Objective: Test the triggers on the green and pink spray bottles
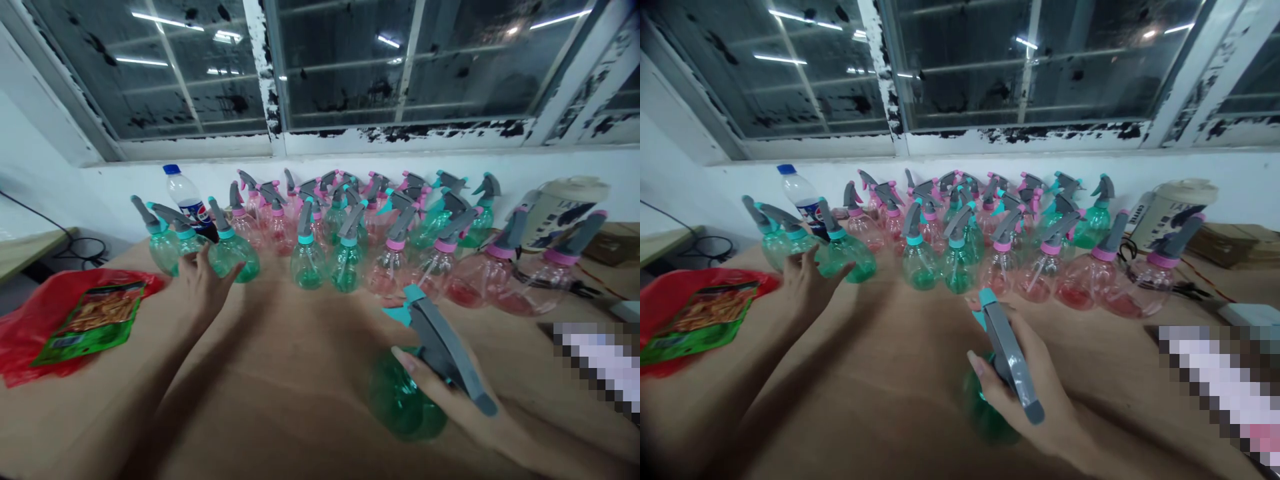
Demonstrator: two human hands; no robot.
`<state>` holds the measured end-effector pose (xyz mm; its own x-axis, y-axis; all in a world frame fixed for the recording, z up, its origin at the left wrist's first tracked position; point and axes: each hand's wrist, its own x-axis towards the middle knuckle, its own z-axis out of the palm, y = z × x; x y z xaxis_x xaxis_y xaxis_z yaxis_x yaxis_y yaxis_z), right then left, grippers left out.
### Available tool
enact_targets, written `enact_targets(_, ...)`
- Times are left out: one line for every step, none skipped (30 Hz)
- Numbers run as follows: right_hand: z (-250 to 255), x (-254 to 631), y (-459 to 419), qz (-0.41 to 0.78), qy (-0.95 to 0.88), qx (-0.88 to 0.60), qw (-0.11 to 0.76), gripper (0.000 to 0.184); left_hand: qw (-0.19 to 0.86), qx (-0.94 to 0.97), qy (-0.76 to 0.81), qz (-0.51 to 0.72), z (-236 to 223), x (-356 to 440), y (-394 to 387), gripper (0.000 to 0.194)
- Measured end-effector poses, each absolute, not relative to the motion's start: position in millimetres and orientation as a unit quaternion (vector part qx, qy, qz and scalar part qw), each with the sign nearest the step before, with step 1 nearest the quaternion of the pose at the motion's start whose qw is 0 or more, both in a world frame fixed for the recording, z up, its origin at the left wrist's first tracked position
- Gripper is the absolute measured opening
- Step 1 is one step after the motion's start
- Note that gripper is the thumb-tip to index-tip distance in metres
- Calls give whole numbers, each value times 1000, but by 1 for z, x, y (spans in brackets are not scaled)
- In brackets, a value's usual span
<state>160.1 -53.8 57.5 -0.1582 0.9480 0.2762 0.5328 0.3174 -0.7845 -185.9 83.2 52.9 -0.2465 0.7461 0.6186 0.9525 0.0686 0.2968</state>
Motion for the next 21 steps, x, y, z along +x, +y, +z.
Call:
enact_targets(58,163,-52,283,-705,-520,391,43,152,-598,-709,-341,47,-183,76,62)
enact_targets(59,165,-50,292,-697,-514,406,41,143,-608,-701,-344,39,-179,68,58)
enact_targets(60,167,-49,293,-690,-507,425,37,129,-615,-695,-348,31,-175,59,55)
enact_targets(61,169,-47,287,-692,-502,433,35,108,-626,-688,-350,23,-168,49,53)
enact_targets(62,171,-45,282,-695,-496,437,35,91,-640,-679,-347,16,-160,39,51)
enact_targets(63,173,-43,278,-698,-494,437,35,74,-664,-664,-335,9,-151,28,46)
enact_targets(65,174,-41,278,-701,-495,432,35,49,-691,-646,-320,4,-140,18,41)
enact_targets(65,175,-39,279,-702,-500,423,33,26,-719,-629,-295,1,-129,8,35)
enact_targets(66,177,-37,281,-702,-506,415,31,11,-744,-611,-272,-1,-117,-1,29)
enact_targets(66,178,-36,278,-703,-508,413,27,10,-767,-588,-254,-1,-105,-9,26)
enact_targets(66,178,-34,272,-703,-509,416,22,13,-801,-551,-235,-1,-94,-15,26)
enact_targets(66,179,-32,260,-705,-504,426,19,11,-834,-510,-212,0,-82,-19,25)
enact_targets(65,180,-31,246,-708,-496,439,18,5,-859,-477,-189,1,-72,-22,25)
enact_targets(65,181,-29,230,-712,-486,451,19,-2,-877,-449,-171,1,-62,-23,27)
enact_targets(65,183,-28,220,-718,-476,458,21,-9,-890,-429,-155,2,-52,-23,30)
enact_targets(65,184,-26,218,-721,-469,461,25,-15,-898,-416,-142,1,-43,-22,34)
enact_targets(66,185,-25,223,-723,-465,461,28,-17,-904,-405,-133,1,-34,-20,38)
enact_targets(66,187,-23,232,-724,-461,458,31,-17,-910,-396,-124,0,-26,-18,42)
enact_targets(66,189,-22,245,-724,-459,452,33,-14,-915,-387,-117,-2,-19,-16,45)
enact_targets(66,190,-20,257,-726,-455,447,35,-10,-919,-379,-110,-3,-14,-14,48)
enact_targets(65,191,-18,266,-727,-450,444,37,-5,-922,-372,-105,-5,-10,-12,50)
